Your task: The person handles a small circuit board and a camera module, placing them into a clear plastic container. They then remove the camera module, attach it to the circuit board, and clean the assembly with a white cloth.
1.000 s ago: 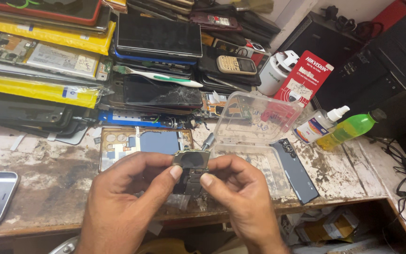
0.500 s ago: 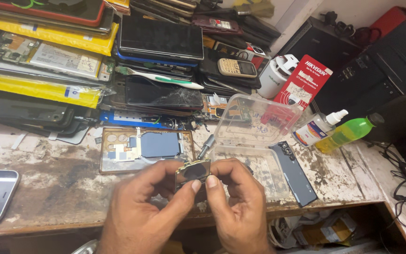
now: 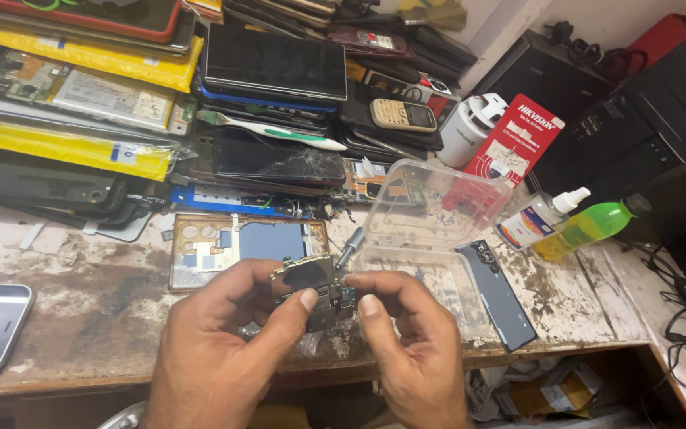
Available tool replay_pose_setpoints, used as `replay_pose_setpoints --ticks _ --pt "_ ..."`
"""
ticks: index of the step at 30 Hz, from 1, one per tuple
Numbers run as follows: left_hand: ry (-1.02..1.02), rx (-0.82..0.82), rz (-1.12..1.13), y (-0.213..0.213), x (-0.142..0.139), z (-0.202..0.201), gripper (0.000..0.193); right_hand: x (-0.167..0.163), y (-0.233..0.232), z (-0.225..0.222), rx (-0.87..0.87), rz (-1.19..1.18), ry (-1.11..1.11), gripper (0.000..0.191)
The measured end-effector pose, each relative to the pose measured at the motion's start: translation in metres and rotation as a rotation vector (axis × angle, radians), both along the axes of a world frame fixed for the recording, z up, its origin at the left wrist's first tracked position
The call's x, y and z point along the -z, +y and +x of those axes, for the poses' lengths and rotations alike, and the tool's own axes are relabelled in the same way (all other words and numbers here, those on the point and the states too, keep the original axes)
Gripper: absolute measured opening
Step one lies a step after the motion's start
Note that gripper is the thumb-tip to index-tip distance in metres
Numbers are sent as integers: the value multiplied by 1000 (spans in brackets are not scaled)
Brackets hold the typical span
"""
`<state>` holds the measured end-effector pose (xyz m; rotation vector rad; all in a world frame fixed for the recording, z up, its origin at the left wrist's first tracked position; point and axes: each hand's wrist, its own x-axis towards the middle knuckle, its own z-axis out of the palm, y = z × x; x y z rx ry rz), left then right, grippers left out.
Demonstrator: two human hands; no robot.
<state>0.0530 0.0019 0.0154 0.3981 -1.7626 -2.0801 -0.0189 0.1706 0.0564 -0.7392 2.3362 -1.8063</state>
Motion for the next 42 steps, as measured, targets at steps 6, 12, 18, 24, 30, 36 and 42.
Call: replay_pose_setpoints --ticks 6,12,18,24,30,36,42 --pt "38 5 -27 1 -6 -2 22 5 7 -1 -14 68 -8 16" --pt "-24 1 -43 3 -13 -1 26 0 4 0 -13 64 -1 12" --pt "17 39 -96 4 -8 -1 24 -13 -2 1 -36 162 318 8" --pt "17 46 -78 3 -5 -2 25 -9 -4 0 -47 119 205 9" --pt "-44 106 -21 -8 -13 -7 22 1 0 -8 12 21 -221 14" --pt "-12 233 160 -18 -17 -10 26 4 4 -19 -30 1 -300 24" --pt "-38 259 175 -15 -15 -9 28 11 1 -19 -19 -132 -291 21"
